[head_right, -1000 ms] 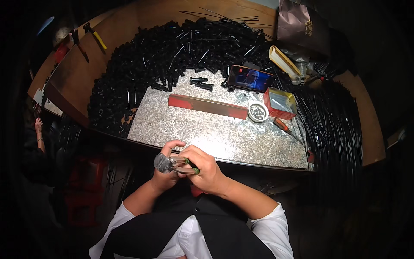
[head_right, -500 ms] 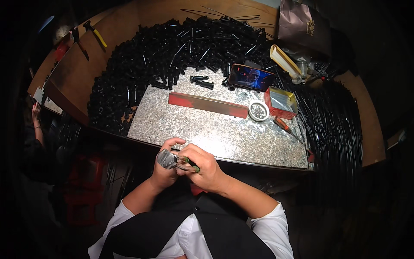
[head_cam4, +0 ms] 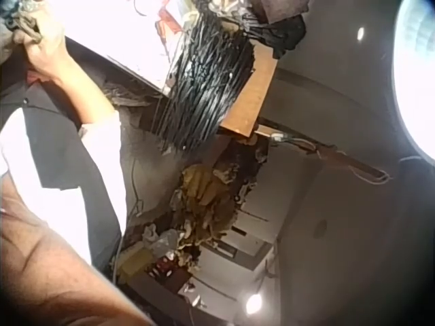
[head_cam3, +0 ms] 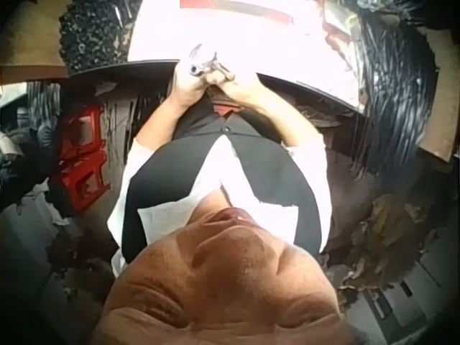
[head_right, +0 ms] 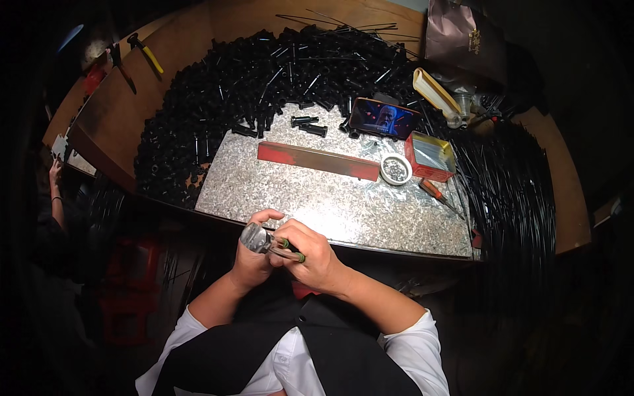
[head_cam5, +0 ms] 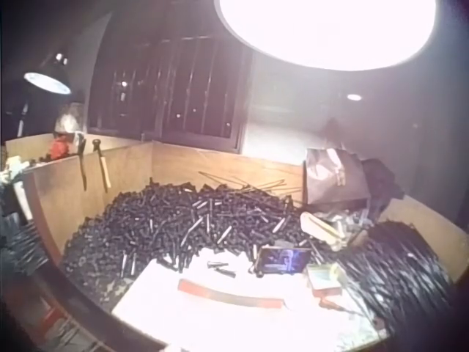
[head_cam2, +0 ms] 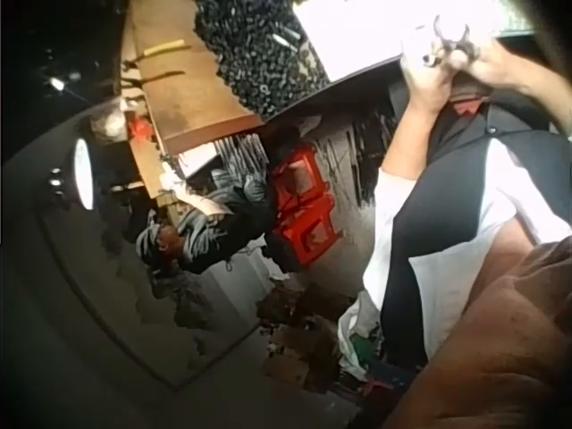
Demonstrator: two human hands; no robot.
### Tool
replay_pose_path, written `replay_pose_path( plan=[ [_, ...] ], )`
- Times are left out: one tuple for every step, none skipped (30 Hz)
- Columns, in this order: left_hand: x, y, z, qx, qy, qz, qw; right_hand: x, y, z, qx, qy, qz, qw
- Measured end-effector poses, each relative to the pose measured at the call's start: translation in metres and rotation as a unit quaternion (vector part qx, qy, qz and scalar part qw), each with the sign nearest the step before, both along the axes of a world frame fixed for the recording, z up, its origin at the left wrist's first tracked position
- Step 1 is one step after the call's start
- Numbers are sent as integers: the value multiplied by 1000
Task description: Gathering black cables and attaching connectors using crimping tools and a hammer at an industrial workbench.
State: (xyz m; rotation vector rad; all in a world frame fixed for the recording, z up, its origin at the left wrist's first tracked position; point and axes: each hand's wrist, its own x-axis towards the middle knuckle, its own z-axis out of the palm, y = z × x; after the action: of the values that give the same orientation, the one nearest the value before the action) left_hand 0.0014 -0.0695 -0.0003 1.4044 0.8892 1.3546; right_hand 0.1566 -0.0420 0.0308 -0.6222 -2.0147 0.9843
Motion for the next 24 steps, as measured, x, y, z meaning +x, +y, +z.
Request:
replay_pose_path(
  plan=[
    [0, 0, 0, 0, 0, 0, 1000, 0, 0, 1, 14, -1, 3, 1000],
    [0, 0, 0, -7, 3, 0, 1000, 0, 0, 1, 29, -3, 6, 1000],
    [1, 0, 0, -14, 6, 1, 1000, 1, 0, 0, 29, -3, 6, 1000],
    [1, 0, 1, -14, 6, 1, 1000, 2, 1, 0, 31, -6, 9, 999],
    [1, -1, 2, -20, 9, 0, 1000, 2, 1, -1, 33, -9, 11, 999],
    [1, -1, 3, -27, 13, -2, 1000, 2, 1, -1, 33, -9, 11, 999],
    [-1, 0, 1, -26, 13, -2, 1000, 1, 1, -1, 39, 4, 12, 999],
    [-3, 0, -2, -20, 46, -4, 999, 0, 1, -1, 46, 16, 12, 999],
    [-4, 0, -3, -14, 79, -6, 997, 1, 2, -2, 46, 17, 12, 999],
    [-3, 0, -2, -14, 79, -7, 997, 2, 3, -5, 55, -2, 13, 998],
    [-1, 0, 1, -12, 64, -3, 998, 3, 5, -6, 65, -21, 13, 998],
    [0, 1, 2, -9, 49, 0, 999, 4, 5, -5, 66, -21, 12, 998],
    [0, 1, 2, -9, 49, 0, 999, 4, 6, -4, 83, -26, 20, 996],
    [-1, 1, 1, -3, 56, -3, 998, 4, 7, -2, 102, -32, 27, 994],
    [-2, 1, 0, 3, 62, -6, 998, 5, 8, 0, 102, -31, 27, 994],
    [-1, 0, -1, 4, 62, -6, 998, 6, 7, 2, 100, -44, 38, 993],
    [-1, -1, -2, -6, 43, -14, 999, 6, 6, 5, 97, -57, 49, 992],
    [0, -1, -2, -16, 24, -20, 999, 7, 5, 6, 98, -57, 49, 992],
    [-1, -1, -3, -18, 23, -20, 999, 7, 6, 6, 93, -67, 48, 992],
    [-3, -1, -3, -15, 45, -14, 999, 7, 6, 5, 87, -77, 47, 992],
    [-4, 0, -4, -12, 67, -7, 998, 6, 7, 4, 85, -78, 48, 992],
    [-4, 0, -4, -11, 68, -8, 998, 5, 7, 3, 89, -71, 47, 992],
    [-3, 0, -5, 20, 79, -10, 997, 5, 6, 3, 93, -63, 47, 993],
    [-3, -1, -6, 51, 89, -12, 995, 4, 5, 3, 93, -63, 47, 993]
  ],
)
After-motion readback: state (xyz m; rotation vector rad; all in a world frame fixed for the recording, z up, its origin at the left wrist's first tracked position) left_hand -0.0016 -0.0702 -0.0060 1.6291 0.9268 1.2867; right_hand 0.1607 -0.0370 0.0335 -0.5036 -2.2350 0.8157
